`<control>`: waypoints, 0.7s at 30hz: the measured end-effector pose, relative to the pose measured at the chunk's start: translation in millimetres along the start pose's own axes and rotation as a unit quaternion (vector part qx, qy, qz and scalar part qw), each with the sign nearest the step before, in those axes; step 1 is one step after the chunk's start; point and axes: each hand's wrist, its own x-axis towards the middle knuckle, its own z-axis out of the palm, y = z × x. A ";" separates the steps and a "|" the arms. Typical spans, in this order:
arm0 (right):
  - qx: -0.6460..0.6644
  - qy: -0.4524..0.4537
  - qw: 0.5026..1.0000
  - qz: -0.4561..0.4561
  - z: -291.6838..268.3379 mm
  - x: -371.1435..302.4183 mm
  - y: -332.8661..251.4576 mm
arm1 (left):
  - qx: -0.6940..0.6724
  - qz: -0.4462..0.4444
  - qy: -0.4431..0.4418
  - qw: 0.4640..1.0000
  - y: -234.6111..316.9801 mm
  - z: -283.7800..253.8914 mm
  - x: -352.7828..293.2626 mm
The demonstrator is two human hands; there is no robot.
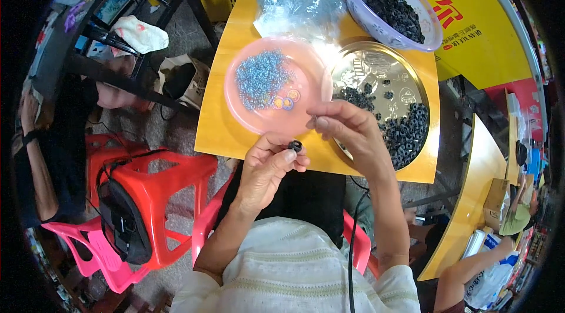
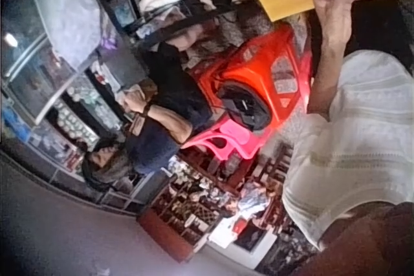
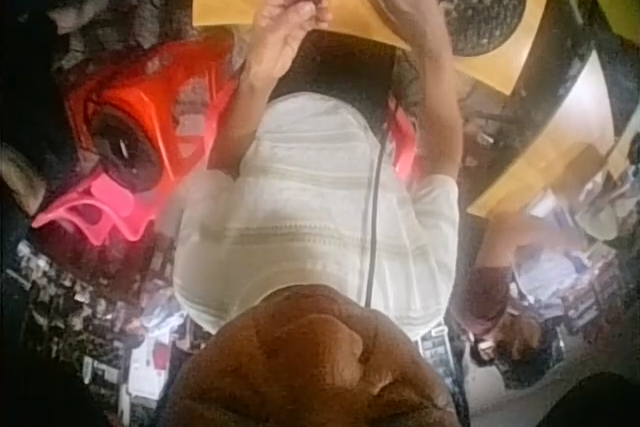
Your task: The person assembles small black plastic components by hand, inserting small rings or parts into them.
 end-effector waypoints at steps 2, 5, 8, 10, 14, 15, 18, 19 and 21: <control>0.059 0.021 0.998 0.000 5.9 -18.0 -0.5 | 0.006 -0.009 -0.012 1.000 1.9 6.2 -2.5; 0.099 0.046 0.994 -0.022 11.5 -36.3 -0.6 | 0.025 -0.019 -0.010 0.999 0.8 13.5 -7.5; 0.141 0.029 0.988 -0.060 13.9 -49.1 2.7 | 0.042 -0.013 -0.013 0.999 -1.8 22.7 -11.5; 0.142 0.024 0.987 -0.070 14.1 -54.4 5.3 | 0.055 -0.010 -0.018 0.998 -2.8 26.8 -14.0; 0.138 0.019 0.986 -0.091 12.9 -61.4 9.9 | 0.064 -0.019 -0.037 0.997 -5.7 32.1 -18.1; 0.137 0.020 0.986 -0.093 13.0 -63.0 10.4 | 0.065 -0.020 -0.038 0.997 -6.1 32.9 -18.9; 0.121 0.016 0.986 -0.111 10.7 -66.6 14.9 | 0.065 -0.036 -0.040 0.996 -7.6 34.4 -20.9; 0.122 0.018 0.986 -0.112 9.8 -67.6 16.3 | 0.065 -0.042 -0.035 0.996 -8.3 34.4 -21.4; 0.110 0.033 0.987 -0.115 7.9 -70.1 19.1 | 0.065 -0.052 -0.031 0.996 -9.5 35.0 -21.5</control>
